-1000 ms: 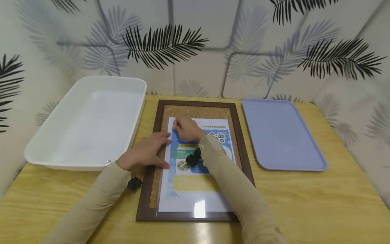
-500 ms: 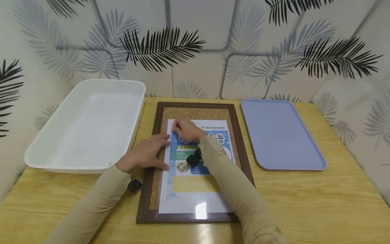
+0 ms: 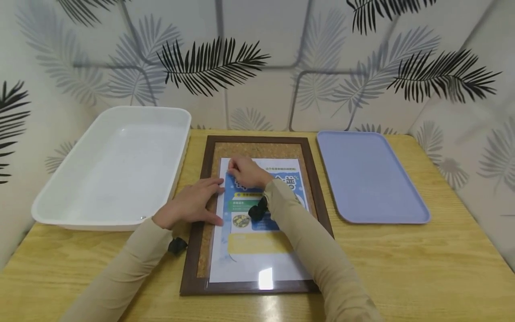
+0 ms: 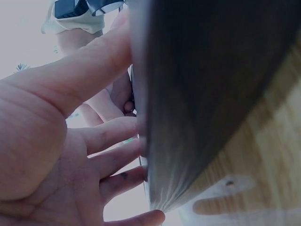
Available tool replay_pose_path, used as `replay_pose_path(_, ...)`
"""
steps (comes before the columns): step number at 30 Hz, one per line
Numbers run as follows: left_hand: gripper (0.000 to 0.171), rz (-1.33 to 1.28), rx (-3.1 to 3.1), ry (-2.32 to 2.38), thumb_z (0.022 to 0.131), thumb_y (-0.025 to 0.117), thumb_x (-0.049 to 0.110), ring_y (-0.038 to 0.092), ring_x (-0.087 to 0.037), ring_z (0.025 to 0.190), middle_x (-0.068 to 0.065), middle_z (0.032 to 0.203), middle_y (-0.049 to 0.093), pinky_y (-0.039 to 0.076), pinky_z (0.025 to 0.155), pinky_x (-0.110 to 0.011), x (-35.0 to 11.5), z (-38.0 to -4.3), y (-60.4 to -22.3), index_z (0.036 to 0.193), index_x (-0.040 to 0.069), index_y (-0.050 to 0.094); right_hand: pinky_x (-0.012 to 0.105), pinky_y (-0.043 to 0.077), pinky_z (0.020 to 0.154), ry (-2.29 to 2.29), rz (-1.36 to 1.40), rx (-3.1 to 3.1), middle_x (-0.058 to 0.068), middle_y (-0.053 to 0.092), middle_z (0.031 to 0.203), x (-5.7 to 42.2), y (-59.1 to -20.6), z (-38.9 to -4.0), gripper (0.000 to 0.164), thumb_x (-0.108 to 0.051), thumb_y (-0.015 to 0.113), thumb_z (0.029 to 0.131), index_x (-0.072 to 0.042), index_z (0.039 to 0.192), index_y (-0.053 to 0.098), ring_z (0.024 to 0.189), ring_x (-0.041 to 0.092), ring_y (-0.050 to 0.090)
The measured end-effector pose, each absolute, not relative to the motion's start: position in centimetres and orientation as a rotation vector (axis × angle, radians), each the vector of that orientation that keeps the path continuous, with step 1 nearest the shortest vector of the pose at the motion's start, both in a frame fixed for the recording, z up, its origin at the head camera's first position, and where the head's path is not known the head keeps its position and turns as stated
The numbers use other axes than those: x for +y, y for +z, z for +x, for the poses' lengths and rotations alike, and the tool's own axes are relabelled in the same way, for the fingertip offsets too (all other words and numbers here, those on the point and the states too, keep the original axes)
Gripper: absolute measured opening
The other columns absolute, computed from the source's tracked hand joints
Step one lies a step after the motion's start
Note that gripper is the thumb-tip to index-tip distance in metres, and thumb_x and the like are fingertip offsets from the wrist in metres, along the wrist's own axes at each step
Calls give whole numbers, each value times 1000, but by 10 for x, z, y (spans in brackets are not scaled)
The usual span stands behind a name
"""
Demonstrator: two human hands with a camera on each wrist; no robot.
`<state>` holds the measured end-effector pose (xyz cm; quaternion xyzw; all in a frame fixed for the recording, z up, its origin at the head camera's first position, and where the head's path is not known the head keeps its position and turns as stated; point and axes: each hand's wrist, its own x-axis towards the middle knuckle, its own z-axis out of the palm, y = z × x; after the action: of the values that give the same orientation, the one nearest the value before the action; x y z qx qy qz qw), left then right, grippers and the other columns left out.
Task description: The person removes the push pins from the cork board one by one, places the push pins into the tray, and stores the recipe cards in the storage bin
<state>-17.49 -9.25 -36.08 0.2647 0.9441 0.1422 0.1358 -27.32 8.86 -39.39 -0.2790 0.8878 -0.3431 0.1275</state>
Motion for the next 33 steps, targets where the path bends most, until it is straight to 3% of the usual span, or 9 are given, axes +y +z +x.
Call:
replay_pose_path(10,84,741,2734,410,75,79,48,25,-33,145,-14,156,31,31,108,-60,-93,-173,-361,140,2,49,29,38,73,-1067,-779,2608,4,47,85,94,-395,-270,9,-8,47,101,-7,92,47,79,18,46)
replay_pose_path(25,85,736,2725,421,76,79,48,24,-33,145,-13,156,30,30,109,-59,-91,-173,-363,140,2,48,30,42,69,-942,-893,2684,5,54,82,114,-385,-254,9,-8,54,98,-6,89,54,73,16,49)
replay_pose_path(33,87,737,2726,424,76,78,49,24,-33,145,-14,156,30,30,108,-61,-92,-174,-363,142,2,46,30,43,73,-904,-824,2723,7,55,85,127,-384,-251,7,-9,56,97,-5,91,57,77,18,51)
